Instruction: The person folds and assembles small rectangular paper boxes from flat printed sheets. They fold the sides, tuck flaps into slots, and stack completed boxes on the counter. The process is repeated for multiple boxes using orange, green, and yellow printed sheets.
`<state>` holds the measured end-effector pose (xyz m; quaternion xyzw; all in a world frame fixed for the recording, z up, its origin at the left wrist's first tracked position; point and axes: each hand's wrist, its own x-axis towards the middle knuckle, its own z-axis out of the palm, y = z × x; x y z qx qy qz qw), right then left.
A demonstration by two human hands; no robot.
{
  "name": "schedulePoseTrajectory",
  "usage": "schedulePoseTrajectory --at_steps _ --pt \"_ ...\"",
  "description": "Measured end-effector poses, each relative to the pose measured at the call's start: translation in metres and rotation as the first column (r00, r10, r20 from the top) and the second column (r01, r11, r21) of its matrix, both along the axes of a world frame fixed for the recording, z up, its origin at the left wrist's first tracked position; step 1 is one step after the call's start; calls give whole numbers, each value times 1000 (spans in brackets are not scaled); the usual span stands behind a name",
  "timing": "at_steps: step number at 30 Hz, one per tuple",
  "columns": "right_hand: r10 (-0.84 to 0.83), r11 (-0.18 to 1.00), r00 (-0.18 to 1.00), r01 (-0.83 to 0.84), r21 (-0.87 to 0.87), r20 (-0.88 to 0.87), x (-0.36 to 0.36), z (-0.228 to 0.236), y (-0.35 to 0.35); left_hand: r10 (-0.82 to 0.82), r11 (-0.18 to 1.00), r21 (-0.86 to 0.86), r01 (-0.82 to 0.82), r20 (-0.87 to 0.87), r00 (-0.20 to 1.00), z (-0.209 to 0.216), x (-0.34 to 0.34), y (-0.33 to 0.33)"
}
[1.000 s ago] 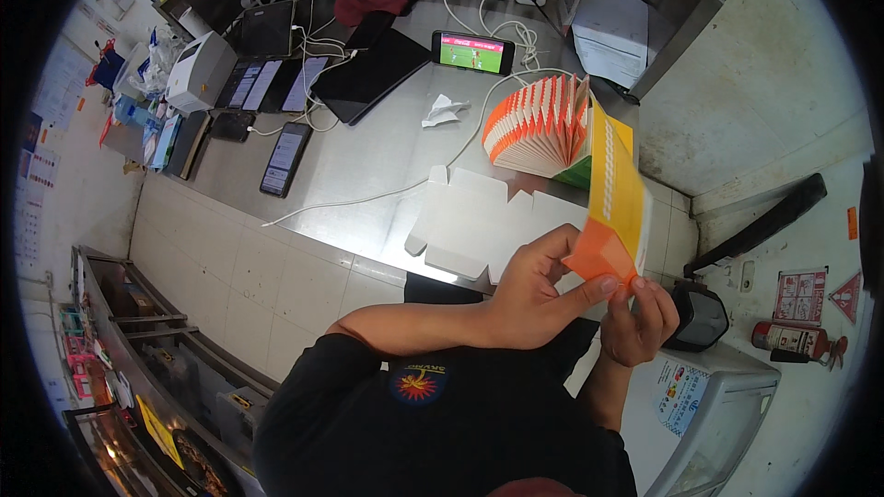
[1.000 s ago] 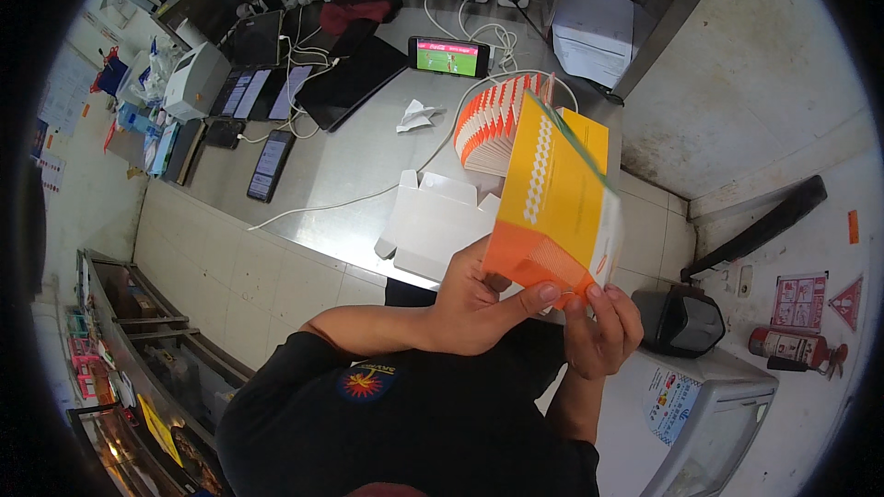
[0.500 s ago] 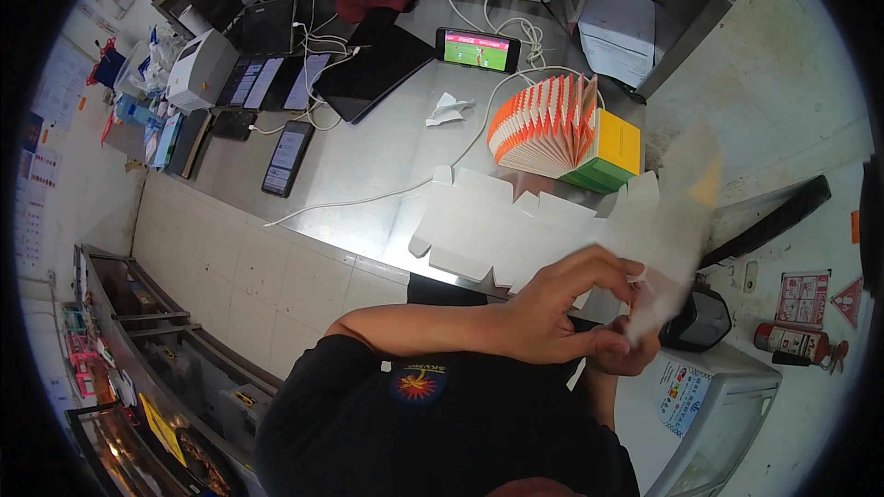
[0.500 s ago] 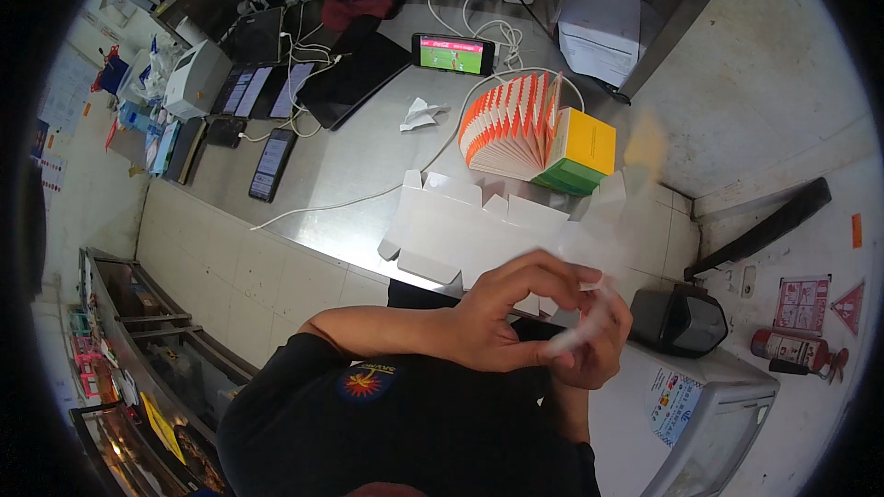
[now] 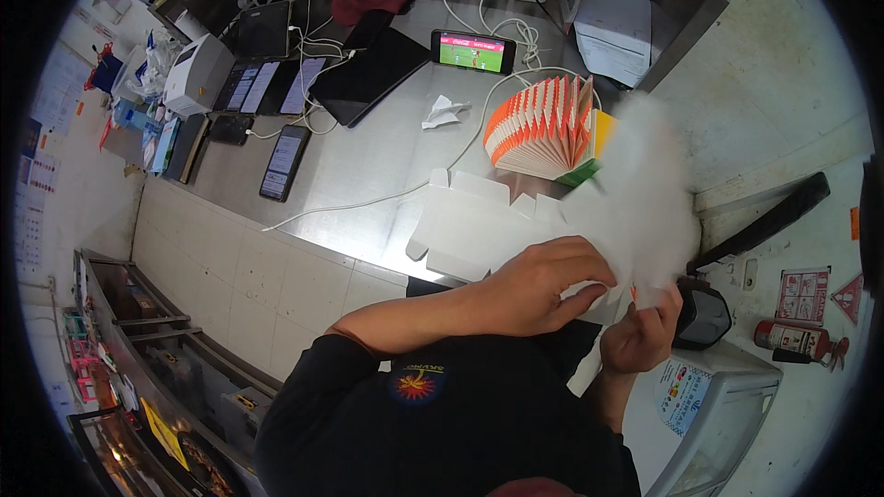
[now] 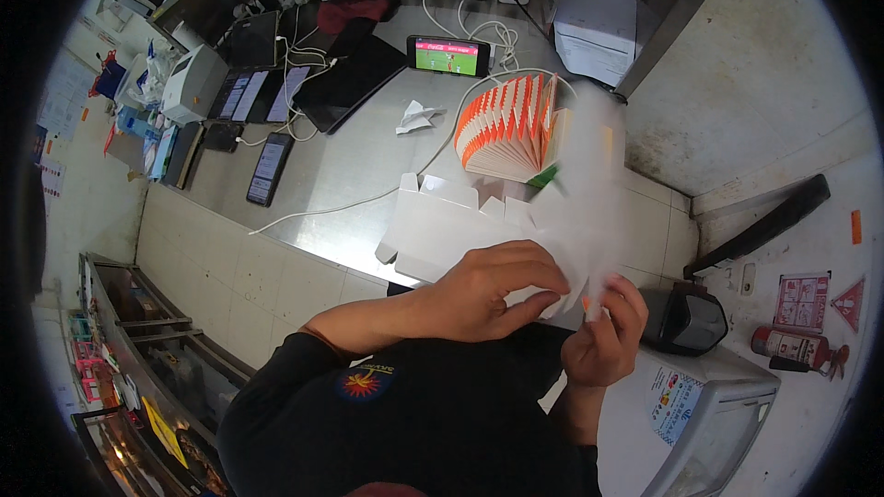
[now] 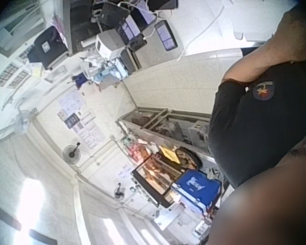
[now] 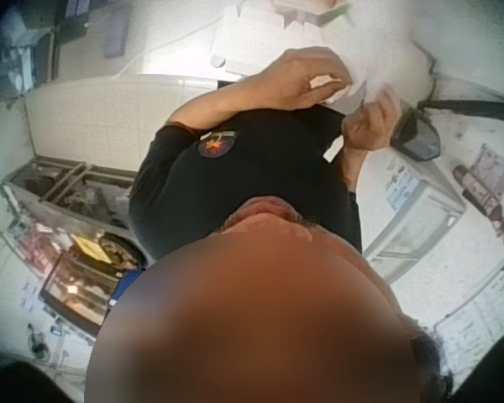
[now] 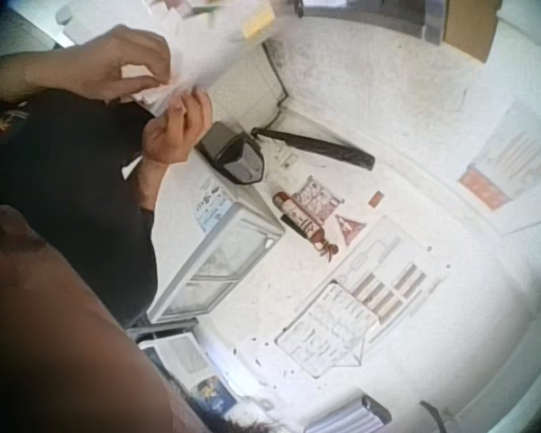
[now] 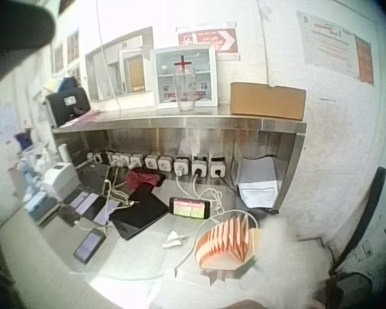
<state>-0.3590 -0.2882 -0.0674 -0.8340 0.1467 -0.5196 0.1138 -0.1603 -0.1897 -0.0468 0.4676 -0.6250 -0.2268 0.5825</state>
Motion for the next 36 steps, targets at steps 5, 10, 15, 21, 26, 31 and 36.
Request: schedulePoseTrajectory --at_steps 5,10,15,21,26,31,36 --pt "92 963 984 -127 238 153 5 -8 7 61 998 -9 -60 81 995 0 -2 -3" --pt "49 935 981 -111 337 189 3 -18 19 80 991 -112 -69 100 992 -11 -4 -9" --pt "-10 956 985 -41 291 173 -1 -18 20 100 978 -199 -63 177 979 -19 -5 -9" --pt "-70 972 997 61 228 28 -4 -12 19 81 961 -270 -65 47 996 -19 -3 -11" --pt "66 973 997 -75 217 50 7 -6 15 63 968 -237 -85 -99 993 -13 -7 -5" --pt "55 954 995 -76 290 79 12 0 19 47 980 -184 -71 -128 991 -11 -5 -2" --pt "108 892 989 -140 429 98 9 8 23 10 981 -189 -45 -185 983 -11 -3 -3"
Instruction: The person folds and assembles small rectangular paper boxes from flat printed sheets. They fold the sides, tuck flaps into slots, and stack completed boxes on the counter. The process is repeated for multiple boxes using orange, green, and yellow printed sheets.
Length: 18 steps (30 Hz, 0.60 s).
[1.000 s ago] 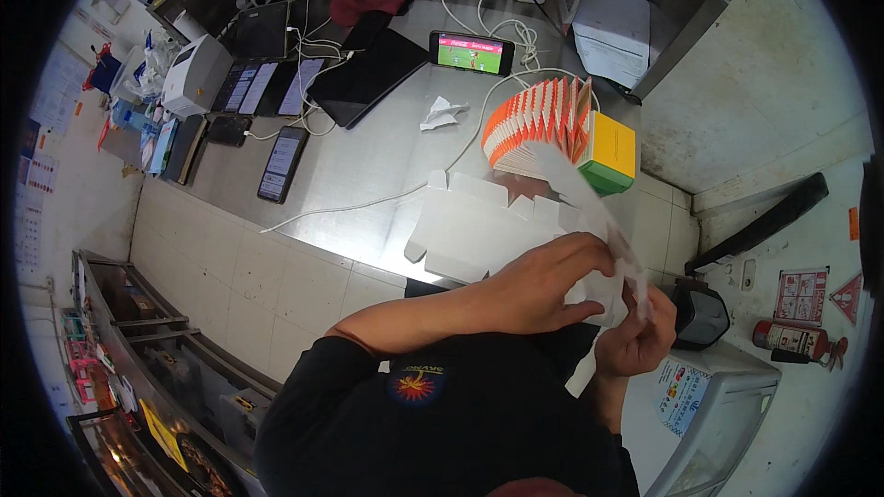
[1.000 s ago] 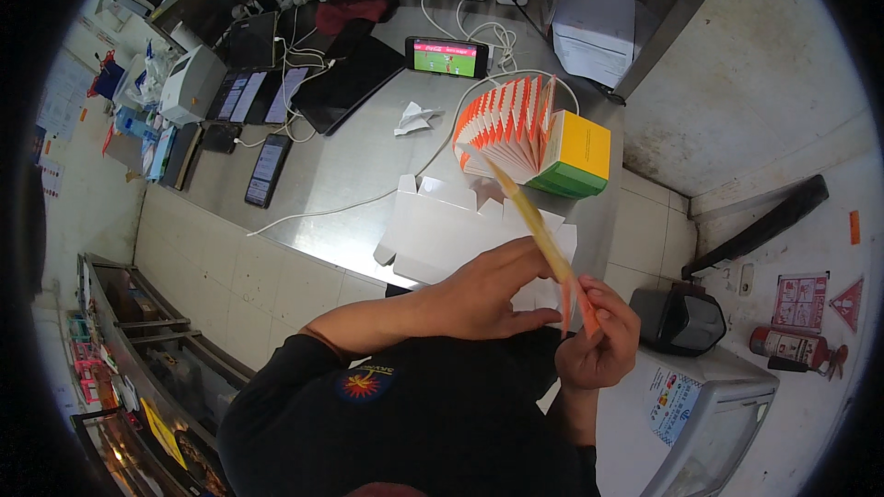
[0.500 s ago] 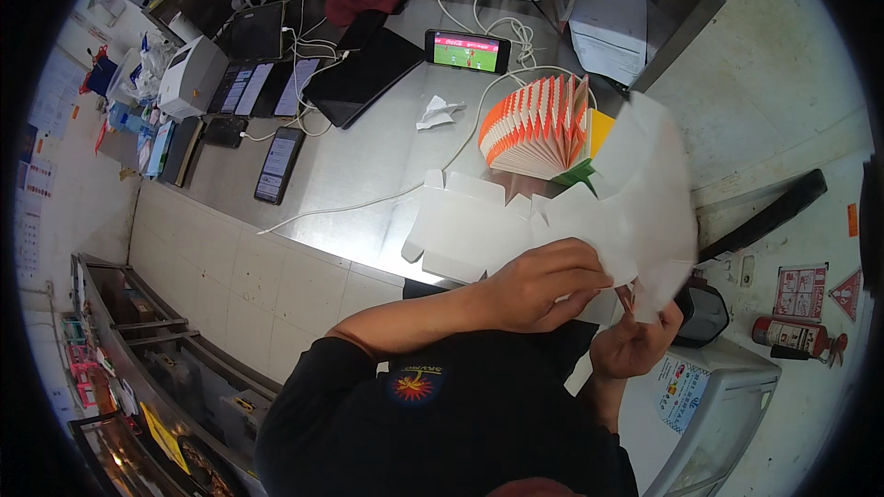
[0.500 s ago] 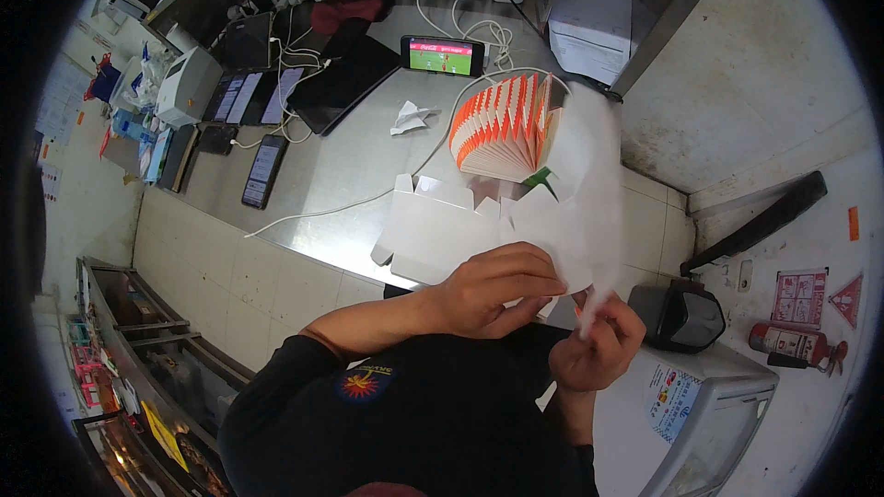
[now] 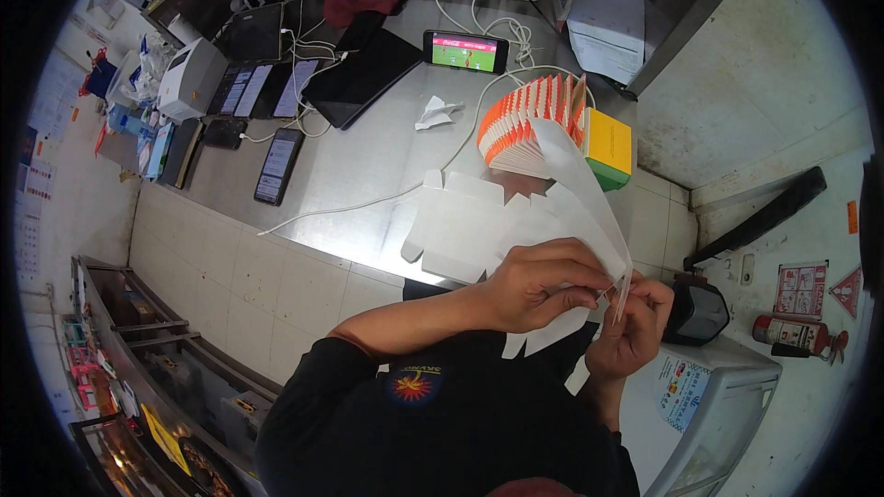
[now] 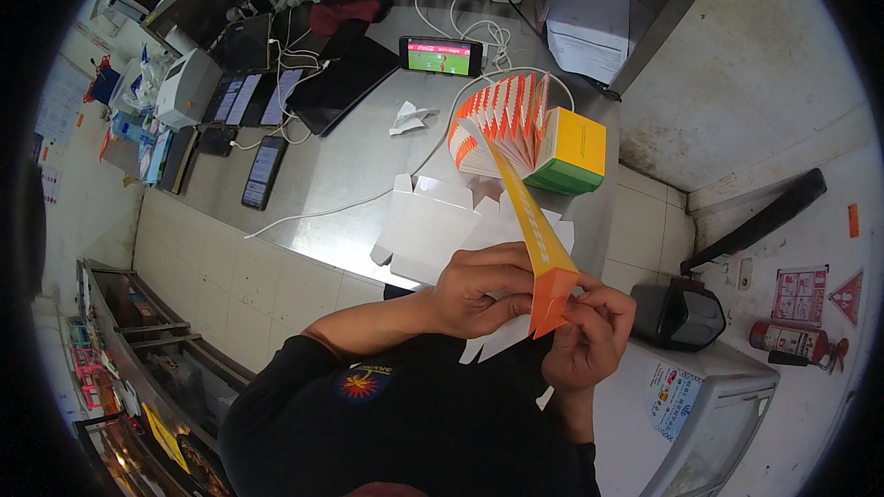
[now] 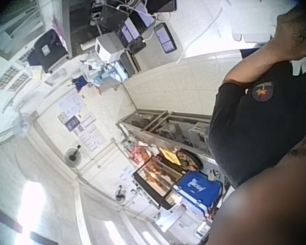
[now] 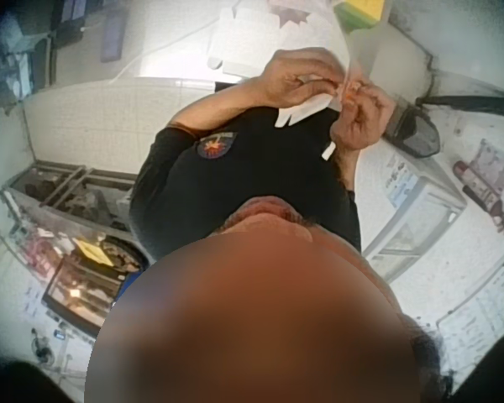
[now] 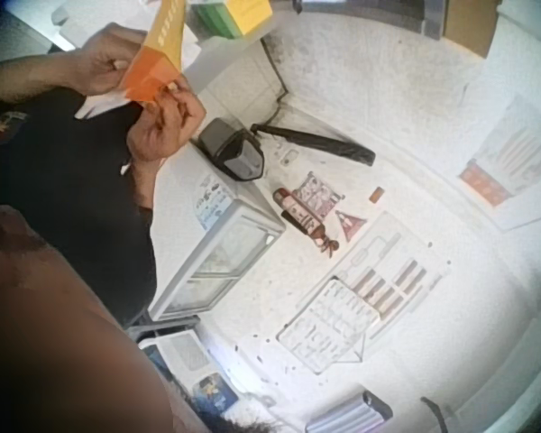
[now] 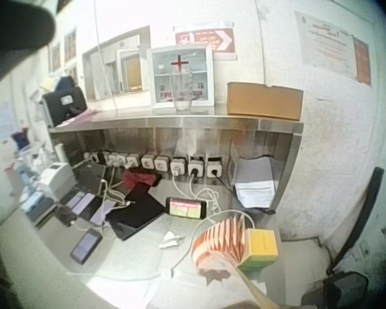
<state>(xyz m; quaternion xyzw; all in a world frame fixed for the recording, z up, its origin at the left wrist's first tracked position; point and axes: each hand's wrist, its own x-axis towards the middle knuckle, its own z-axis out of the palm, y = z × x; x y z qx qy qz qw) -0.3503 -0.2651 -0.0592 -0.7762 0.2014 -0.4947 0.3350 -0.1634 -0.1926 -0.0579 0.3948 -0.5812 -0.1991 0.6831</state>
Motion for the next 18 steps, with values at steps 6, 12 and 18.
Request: schedulePoseTrajectory --at_steps 6,12,18 --pt "90 994 995 -91 61 33 -1 7 0 -8 1000 10 8 40 999 4 3 2" --pt "80 995 994 -85 -61 -77 -6 4 -2 -29 1000 -13 29 25 999 5 3 4" --pt "-30 995 1000 29 96 7 -7 -4 11 -41 998 -55 42 27 999 3 -4 3"
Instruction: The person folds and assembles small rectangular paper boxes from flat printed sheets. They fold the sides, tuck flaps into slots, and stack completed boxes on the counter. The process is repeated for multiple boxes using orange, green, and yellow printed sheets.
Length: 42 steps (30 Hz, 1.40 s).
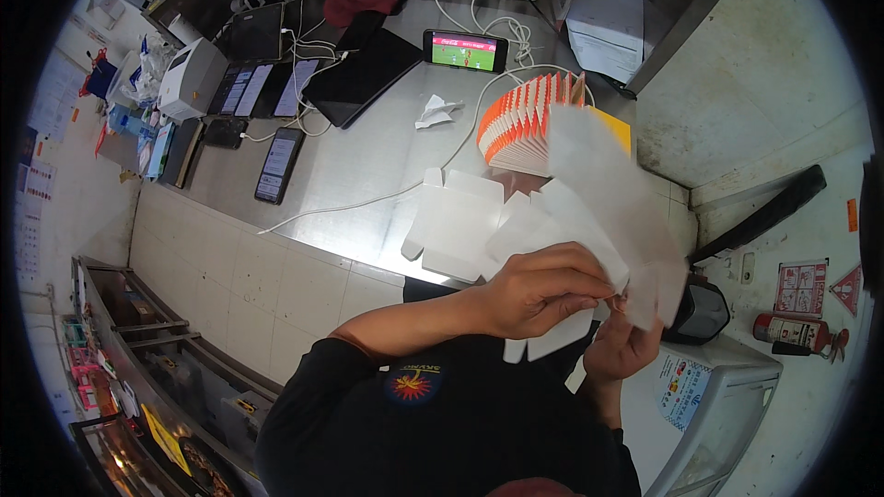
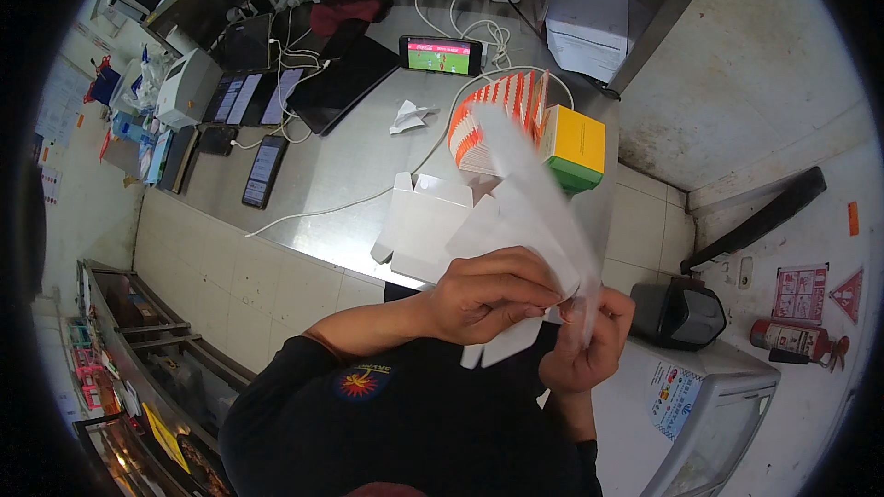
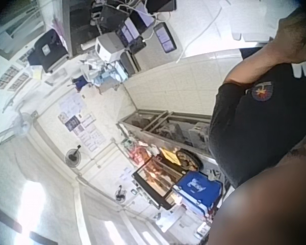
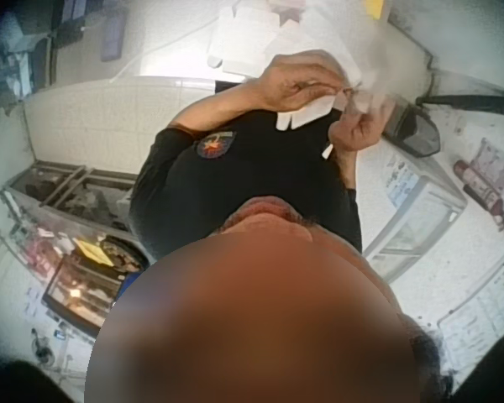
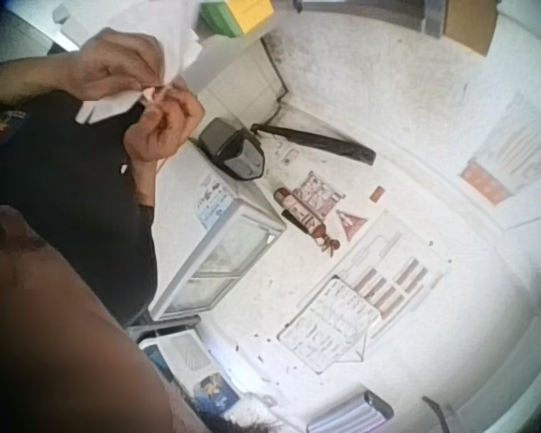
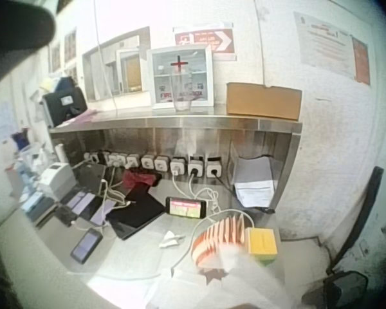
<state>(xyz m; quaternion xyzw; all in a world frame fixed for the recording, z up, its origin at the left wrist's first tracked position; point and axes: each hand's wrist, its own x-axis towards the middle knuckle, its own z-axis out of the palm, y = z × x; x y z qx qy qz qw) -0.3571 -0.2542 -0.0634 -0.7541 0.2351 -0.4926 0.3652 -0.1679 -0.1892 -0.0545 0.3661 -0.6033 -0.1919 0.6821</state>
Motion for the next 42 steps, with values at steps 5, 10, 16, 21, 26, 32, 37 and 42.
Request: schedulePoseTrajectory --at_steps 5,10,16,21,26,32,37,42 --pt "76 982 992 -92 -165 -103 2 6 -13 29 1000 4 -29 -6 1000 -2 0 2" --pt "7 969 992 -37 -243 -125 5 8 -14 31 999 12 -31 -1 1000 -6 -2 3" --pt "35 986 990 -56 -159 -135 5 6 -13 48 998 34 -47 -31 998 -8 -2 3" --pt "72 993 989 -83 -89 -126 5 9 -15 65 995 83 -64 -18 998 -7 -3 5" --pt "46 990 992 -61 -131 -119 11 5 -14 50 992 115 -44 -54 997 -10 -4 5" --pt "89 989 993 -99 -112 -83 14 3 -19 63 990 126 -59 -30 998 -15 -1 4" --pt "101 987 995 -102 -120 -12 13 3 -16 89 982 173 -76 -69 994 -14 -1 5" --pt "149 988 986 -147 -38 70 11 2 -16 17 992 129 7 -182 983 -12 1 3"
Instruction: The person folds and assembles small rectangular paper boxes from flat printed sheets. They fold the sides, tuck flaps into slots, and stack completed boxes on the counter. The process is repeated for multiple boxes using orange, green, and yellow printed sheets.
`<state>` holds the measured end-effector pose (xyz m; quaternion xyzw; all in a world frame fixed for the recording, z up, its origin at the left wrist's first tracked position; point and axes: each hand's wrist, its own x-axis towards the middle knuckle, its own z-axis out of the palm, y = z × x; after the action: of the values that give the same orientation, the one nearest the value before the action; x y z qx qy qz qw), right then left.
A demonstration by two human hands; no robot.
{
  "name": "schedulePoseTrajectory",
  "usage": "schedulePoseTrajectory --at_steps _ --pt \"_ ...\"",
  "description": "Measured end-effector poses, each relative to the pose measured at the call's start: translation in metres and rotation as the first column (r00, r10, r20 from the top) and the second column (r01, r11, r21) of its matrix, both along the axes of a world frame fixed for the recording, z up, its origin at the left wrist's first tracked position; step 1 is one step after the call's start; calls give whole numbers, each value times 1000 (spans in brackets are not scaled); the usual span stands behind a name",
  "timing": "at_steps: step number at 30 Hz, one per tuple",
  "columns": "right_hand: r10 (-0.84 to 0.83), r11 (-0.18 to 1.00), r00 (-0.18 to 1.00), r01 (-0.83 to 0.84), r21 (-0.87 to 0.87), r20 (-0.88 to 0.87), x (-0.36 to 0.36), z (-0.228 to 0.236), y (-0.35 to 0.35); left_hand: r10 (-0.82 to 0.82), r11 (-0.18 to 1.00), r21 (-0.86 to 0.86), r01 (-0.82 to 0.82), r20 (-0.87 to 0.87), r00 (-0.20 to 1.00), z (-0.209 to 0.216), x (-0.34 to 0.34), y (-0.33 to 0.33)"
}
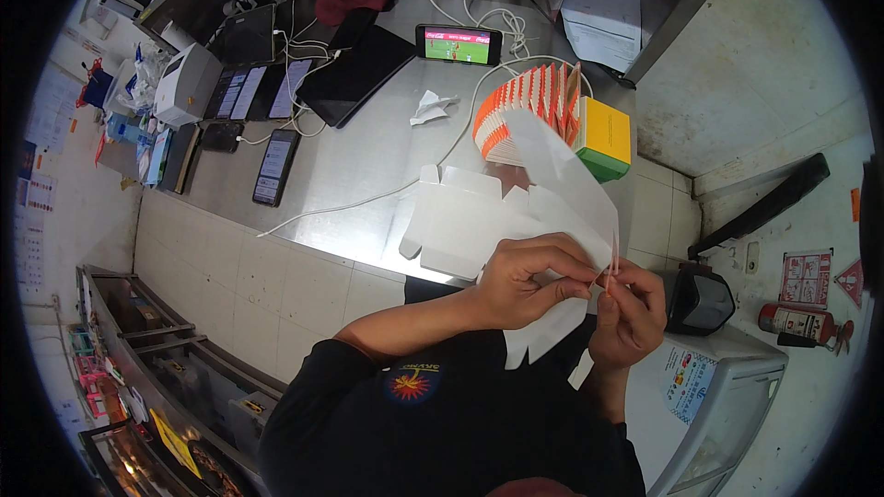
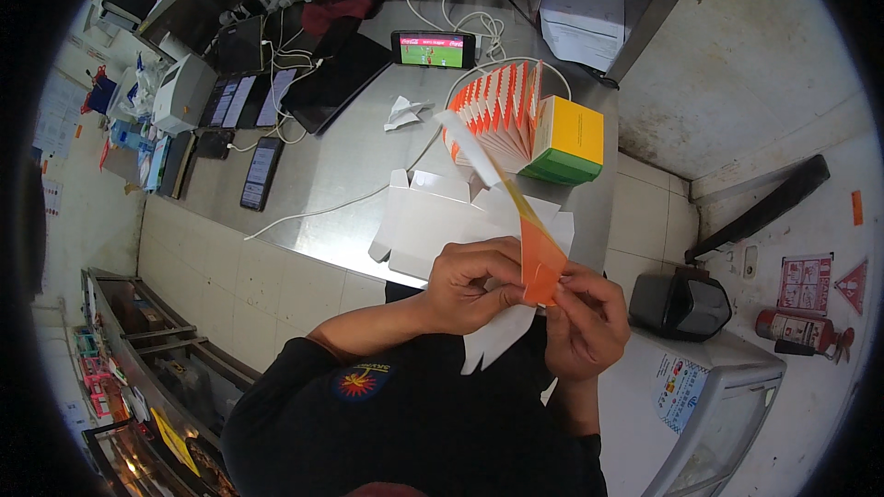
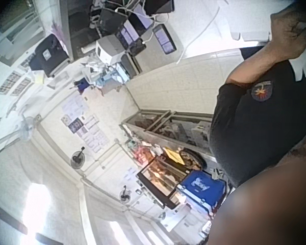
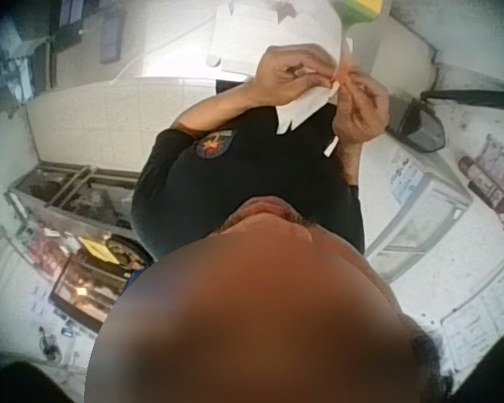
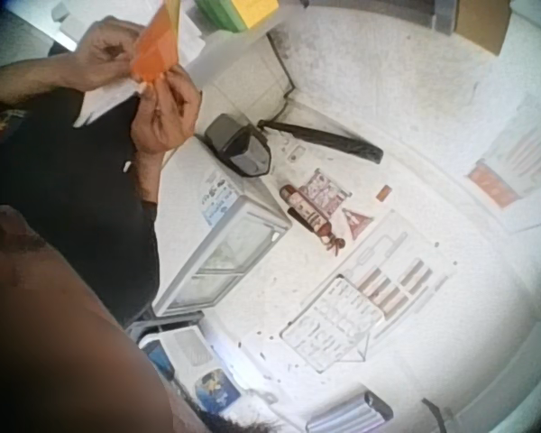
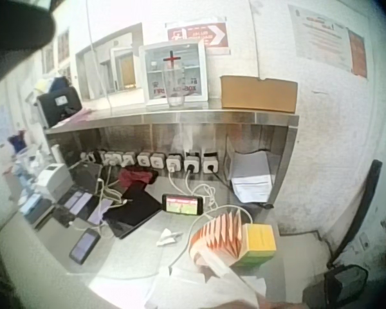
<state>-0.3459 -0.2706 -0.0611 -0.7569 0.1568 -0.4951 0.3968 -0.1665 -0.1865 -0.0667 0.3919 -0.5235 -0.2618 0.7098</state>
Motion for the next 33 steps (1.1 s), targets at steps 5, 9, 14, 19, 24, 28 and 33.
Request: schedulePoseTrajectory --at_steps 5,9,14,19,24,28,33 --pt "57 997 998 -56 44 -7 -1 2 -3 17 996 86 -20 29 999 1 0 4" --pt "129 987 990 -122 109 -64 -6 9 -4 69 995 64 -77 109 992 -3 1 4" --pt "184 949 983 -177 262 -3 -10 11 -7 -2 999 46 -1 66 998 -9 1 1" --pt "215 896 971 -238 375 102 -6 6 -9 -18 999 35 16 56 998 -7 1 2" --pt "177 936 984 -179 304 32 -1 6 -5 71 997 -19 -70 93 993 -1 0 3" --pt "150 957 988 -136 255 -37 1 9 -2 57 998 12 -58 77 995 2 0 5" --pt "71 977 996 -57 204 -59 3 9 -1 107 993 26 -111 133 985 7 -2 7"
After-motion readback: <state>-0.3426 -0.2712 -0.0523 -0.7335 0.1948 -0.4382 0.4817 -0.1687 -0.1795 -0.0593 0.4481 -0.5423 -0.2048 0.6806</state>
